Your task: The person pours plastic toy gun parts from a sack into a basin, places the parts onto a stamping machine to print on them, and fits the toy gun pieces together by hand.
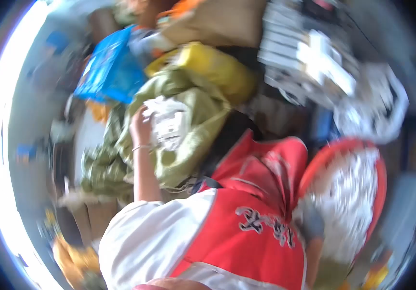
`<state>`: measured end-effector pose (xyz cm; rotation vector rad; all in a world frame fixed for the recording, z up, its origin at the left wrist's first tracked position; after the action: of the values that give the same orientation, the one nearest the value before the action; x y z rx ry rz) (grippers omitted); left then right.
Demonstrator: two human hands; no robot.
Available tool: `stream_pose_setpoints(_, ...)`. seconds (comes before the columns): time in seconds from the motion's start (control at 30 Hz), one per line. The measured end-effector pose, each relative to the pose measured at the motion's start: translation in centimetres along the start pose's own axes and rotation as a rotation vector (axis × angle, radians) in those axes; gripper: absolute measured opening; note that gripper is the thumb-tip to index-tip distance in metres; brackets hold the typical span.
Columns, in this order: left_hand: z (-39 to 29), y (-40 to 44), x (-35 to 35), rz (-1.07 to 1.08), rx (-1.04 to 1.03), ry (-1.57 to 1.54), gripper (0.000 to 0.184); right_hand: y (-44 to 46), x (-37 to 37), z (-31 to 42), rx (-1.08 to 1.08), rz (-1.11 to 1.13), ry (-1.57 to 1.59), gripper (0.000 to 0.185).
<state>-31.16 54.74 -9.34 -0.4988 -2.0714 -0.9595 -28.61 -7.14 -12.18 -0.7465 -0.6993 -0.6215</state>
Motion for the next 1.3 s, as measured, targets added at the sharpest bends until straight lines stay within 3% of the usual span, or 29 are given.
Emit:
stream_pose_setpoints(0.07,-0.5,-0.5,0.1,0.056,0.064,0.051,0.027,-0.2,-2.0,-1.1,0.073,-0.076,0.004,0.026)
stream_pose_setpoints(0.23,-4.0,-2.0,-0.6,0.085,-0.112,-0.132,0.023,3.0,-5.3,-7.4,0.016,-0.057,-0.032,0.025)
stream_pose_setpoints(0.3,-5.3,-2.7,-0.8,0.112,-0.195,-0.157,0.022,2.1,-0.1,-2.2,0.094,-0.203,-0.101,0.03)
stream_pose_setpoints(0.33,-6.1,-2.7,-0.8,0.137,-0.197,-0.173,0.022,3.0,-0.6,-4.0,0.1,-0.212,-0.093,0.03)
stream_pose_setpoints(0.37,-6.3,-2.8,-1.1,0.176,-0.189,-0.206,0.02,3.6,-1.1,-7.5,0.013,-0.43,0.186,0.036)
stream_pose_setpoints(0.43,-7.4,-2.7,-1.0,0.235,-0.212,-0.172,0.017,3.5,-0.3,-9.3,-0.18,-0.543,0.754,0.046)
stream_pose_setpoints(0.47,-7.7,-2.7,-1.2,0.277,-0.189,-0.174,0.016,3.2,1.4,-7.8,-0.275,-0.429,1.033,0.05)
stream_pose_setpoints(0.63,-10.1,-3.1,-2.6,0.229,-0.337,-0.336,0.012,4.8,0.9,-7.9,-0.267,-0.488,1.033,0.047)
stream_pose_setpoints(0.97,-12.4,-4.2,-2.4,0.37,-0.347,-0.373,0.014,8.9,0.1,-10.4,-0.25,-0.367,1.028,0.046)
stream_pose_setpoints(1.3,-13.0,-4.3,-1.9,0.356,-0.377,-0.404,0.014,9.9,-0.9,-14.6,-0.214,-0.291,1.075,0.046)
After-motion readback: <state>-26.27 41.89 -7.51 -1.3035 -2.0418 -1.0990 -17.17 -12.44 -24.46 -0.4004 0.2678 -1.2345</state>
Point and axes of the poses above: each hand's wrist, its own y-axis towards the middle knuckle, its own x-axis out of the back of the hand, z = x × y, the point moved 1 cm from there along y, towards the middle knuckle, and after that the axes turned 7 degrees about y, right-handed, at the moved point
